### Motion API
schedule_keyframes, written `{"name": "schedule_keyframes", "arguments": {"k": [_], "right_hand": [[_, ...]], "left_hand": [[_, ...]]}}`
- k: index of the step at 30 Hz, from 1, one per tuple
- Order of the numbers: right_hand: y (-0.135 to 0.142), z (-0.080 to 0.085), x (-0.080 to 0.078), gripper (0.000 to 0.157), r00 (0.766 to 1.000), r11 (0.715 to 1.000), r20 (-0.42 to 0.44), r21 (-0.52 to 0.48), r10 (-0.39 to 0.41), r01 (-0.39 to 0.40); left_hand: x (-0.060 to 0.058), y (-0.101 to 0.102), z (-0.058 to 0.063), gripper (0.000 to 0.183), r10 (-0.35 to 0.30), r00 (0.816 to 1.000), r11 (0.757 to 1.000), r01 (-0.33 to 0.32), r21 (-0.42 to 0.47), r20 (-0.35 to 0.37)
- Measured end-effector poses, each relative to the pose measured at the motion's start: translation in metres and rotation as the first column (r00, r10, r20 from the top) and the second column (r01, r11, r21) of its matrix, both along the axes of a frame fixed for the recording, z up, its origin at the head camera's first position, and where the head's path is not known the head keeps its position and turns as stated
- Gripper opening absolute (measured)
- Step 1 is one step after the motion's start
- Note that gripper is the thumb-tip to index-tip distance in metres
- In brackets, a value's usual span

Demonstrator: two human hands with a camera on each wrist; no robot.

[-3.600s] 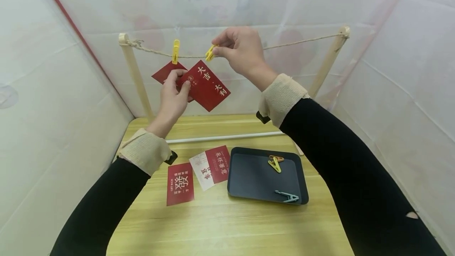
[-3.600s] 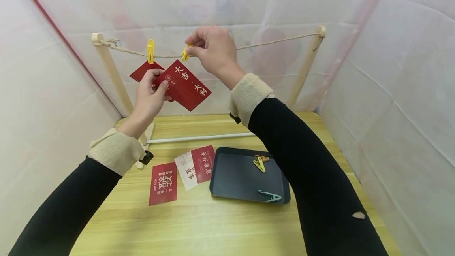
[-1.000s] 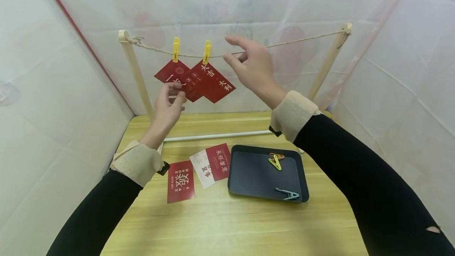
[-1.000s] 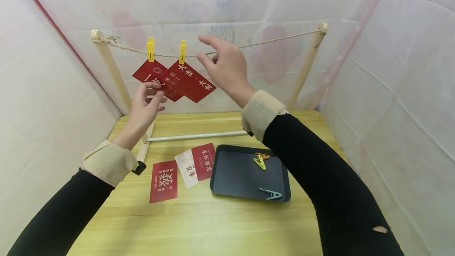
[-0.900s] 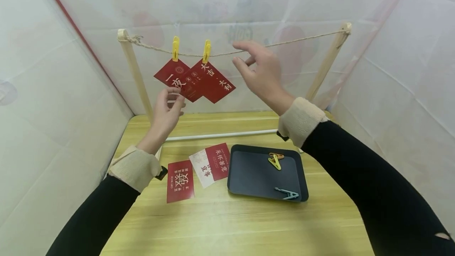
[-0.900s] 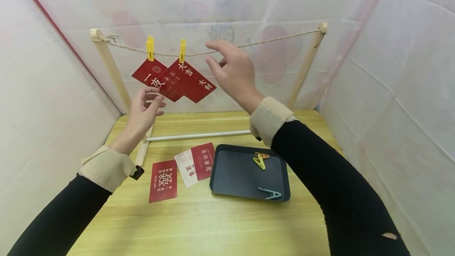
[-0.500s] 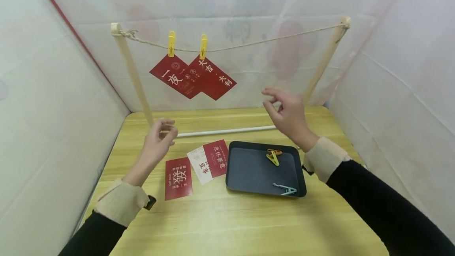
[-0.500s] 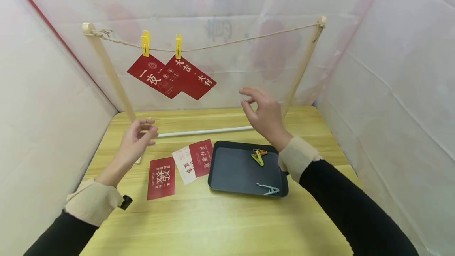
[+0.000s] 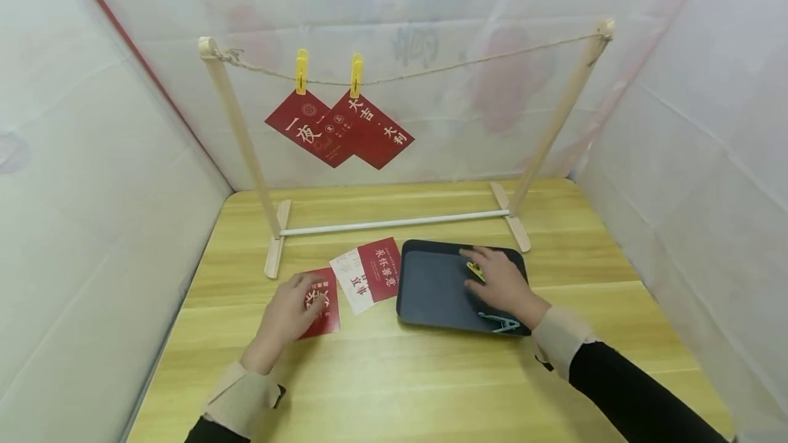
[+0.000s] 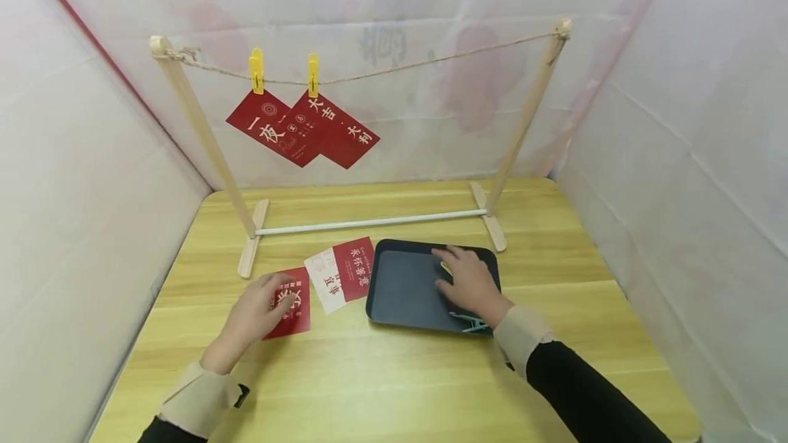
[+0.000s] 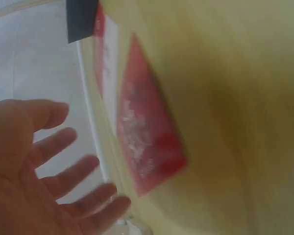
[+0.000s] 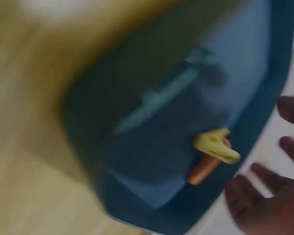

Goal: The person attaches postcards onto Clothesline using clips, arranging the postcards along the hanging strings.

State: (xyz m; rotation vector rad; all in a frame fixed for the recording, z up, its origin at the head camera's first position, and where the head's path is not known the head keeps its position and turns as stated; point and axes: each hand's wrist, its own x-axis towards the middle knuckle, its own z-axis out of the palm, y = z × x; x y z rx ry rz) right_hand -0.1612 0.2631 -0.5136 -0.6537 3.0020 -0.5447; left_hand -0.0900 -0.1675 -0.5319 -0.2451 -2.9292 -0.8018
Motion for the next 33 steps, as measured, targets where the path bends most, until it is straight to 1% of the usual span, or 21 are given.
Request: {"name": "schedule_keyframes", "arguments": {"k": [2, 3, 4, 6, 8, 11, 13, 16, 18, 21, 23, 25, 28, 30, 33], "right_hand": [[0.001, -0.009, 0.006, 0.065, 1.000, 0.996, 0.016, 0.088, -0.004, 0.003], [0.001, -0.013, 0.009, 0.065, 1.000, 0.994, 0.016, 0.110, -0.009, 0.007], [0.001, -0.016, 0.011, 0.063, 1.000, 0.993, 0.015, 0.118, -0.012, 0.010], [0.001, -0.019, 0.016, 0.060, 1.000, 0.995, 0.007, 0.102, -0.022, 0.021], [0.001, -0.021, 0.019, 0.057, 1.000, 0.997, 0.008, 0.077, -0.029, 0.028], [-0.001, -0.022, 0.023, 0.056, 0.999, 0.999, 0.028, 0.042, -0.023, 0.022], [-0.002, -0.023, 0.026, 0.056, 0.999, 0.999, 0.039, 0.041, -0.023, 0.022], [-0.004, -0.024, 0.028, 0.054, 0.998, 0.999, 0.045, 0.026, -0.035, 0.034], [-0.004, -0.025, 0.029, 0.053, 0.998, 0.999, 0.055, -0.009, -0.038, 0.038], [-0.003, -0.024, 0.026, 0.047, 0.997, 0.995, 0.069, -0.087, -0.045, 0.051], [-0.001, -0.023, 0.021, 0.041, 0.996, 0.992, 0.068, -0.103, -0.062, 0.069], [0.003, -0.021, 0.015, 0.036, 0.995, 0.992, 0.056, -0.084, -0.087, 0.092], [0.009, -0.018, 0.009, 0.038, 0.992, 0.994, 0.064, -0.026, -0.108, 0.110], [0.014, -0.016, 0.008, 0.037, 0.991, 0.996, 0.096, -0.003, -0.093, 0.094], [0.021, -0.009, 0.007, 0.024, 0.982, 0.997, 0.171, 0.019, -0.075, 0.073]], "left_hand": [[0.005, -0.002, -0.005, 0.048, -0.015, 0.999, 0.997, 0.018, -0.072, 0.048], [0.008, -0.002, -0.007, 0.052, -0.022, 0.997, 0.994, 0.031, -0.109, 0.080], [0.012, -0.003, -0.009, 0.055, -0.030, 0.993, 0.989, 0.045, -0.138, 0.114], [0.017, -0.002, -0.012, 0.060, -0.039, 0.985, 0.982, 0.069, -0.176, 0.168], [0.022, -0.001, -0.013, 0.061, -0.040, 0.980, 0.979, 0.077, -0.188, 0.193], [0.028, 0.000, -0.012, 0.063, -0.024, 0.977, 0.984, 0.061, -0.169, 0.210], [0.032, -0.001, -0.012, 0.064, -0.014, 0.975, 0.986, 0.050, -0.158, 0.221], [0.035, -0.002, -0.013, 0.067, -0.006, 0.974, 0.987, 0.042, -0.154, 0.227], [0.036, -0.003, -0.013, 0.068, -0.001, 0.975, 0.986, 0.038, -0.161, 0.221], [0.035, -0.003, -0.010, 0.069, 0.002, 0.979, 0.984, 0.035, -0.176, 0.204], [0.035, -0.003, -0.009, 0.070, 0.001, 0.981, 0.981, 0.036, -0.188, 0.192], [0.035, -0.003, -0.008, 0.075, 0.000, 0.983, 0.980, 0.036, -0.198, 0.182], [0.035, -0.003, -0.007, 0.088, 0.008, 0.986, 0.978, 0.027, -0.208, 0.169], [0.036, -0.003, -0.007, 0.094, 0.016, 0.987, 0.977, 0.019, -0.214, 0.163], [0.036, -0.004, -0.008, 0.094, 0.031, 0.988, 0.979, 0.000, -0.206, 0.150]]}}
